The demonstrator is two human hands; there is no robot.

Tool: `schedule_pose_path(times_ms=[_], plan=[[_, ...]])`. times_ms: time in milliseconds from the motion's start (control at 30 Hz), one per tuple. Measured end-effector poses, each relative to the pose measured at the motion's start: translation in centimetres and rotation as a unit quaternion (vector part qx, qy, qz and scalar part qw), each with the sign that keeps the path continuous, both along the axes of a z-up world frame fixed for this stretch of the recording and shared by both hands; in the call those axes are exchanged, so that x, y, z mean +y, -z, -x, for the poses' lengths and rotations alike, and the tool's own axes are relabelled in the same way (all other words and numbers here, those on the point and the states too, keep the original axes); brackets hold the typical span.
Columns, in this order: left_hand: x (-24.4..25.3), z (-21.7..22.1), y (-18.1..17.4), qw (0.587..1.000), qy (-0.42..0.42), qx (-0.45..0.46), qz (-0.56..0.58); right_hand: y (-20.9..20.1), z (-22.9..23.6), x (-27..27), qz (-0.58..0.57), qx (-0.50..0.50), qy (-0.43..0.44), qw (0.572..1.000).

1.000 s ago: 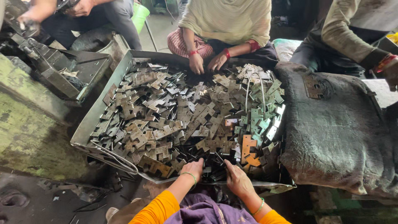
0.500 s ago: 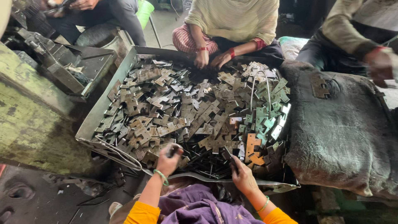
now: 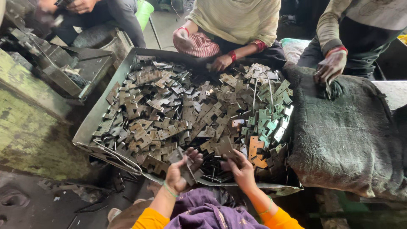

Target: The person sits on the floor and sorts small metal pieces from a large pile into a nearby container. They pick up pieces by hand, inspect them, and place them into a separate pile or container.

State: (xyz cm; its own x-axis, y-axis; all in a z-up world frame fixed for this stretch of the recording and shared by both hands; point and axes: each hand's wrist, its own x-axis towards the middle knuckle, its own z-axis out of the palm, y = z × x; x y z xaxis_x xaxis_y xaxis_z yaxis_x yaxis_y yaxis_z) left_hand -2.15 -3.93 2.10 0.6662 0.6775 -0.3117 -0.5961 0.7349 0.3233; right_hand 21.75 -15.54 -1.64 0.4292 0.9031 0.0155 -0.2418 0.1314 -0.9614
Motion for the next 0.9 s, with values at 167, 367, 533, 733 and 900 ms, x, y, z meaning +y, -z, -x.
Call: schedule_pose_path(times_ms=[167, 367, 533, 733, 900], plan=[[-1.6, -3.8, 2.1, 0.997, 0.028, -0.072, -0.013, -4.7, 3.9, 1.4, 0.05, -0.366, -0.05, 0.928], [-3.7, -5.0, 4.7, 0.998, 0.01, -0.039, -0.048, -6.1, 6.2, 0.4, -0.076, -0.468, -0.17, 0.864], [-3.2, -3.3, 1.6, 0.843, 0.051, 0.337, -0.416, -6.7, 1.7, 0.4, 0.189, -0.025, -0.115, 0.975], [4.4, 2.9, 3.7, 0.402, -0.035, 0.675, -0.617, -6.9, -10.9, -2.6, 0.025, 0.022, 0.089, 0.995], [6.7, 4.8, 9.9, 0.269, -0.04, 0.719, -0.64, -6.0, -24.9, -4.2, 0.05, -0.687, 0.327, 0.647]])
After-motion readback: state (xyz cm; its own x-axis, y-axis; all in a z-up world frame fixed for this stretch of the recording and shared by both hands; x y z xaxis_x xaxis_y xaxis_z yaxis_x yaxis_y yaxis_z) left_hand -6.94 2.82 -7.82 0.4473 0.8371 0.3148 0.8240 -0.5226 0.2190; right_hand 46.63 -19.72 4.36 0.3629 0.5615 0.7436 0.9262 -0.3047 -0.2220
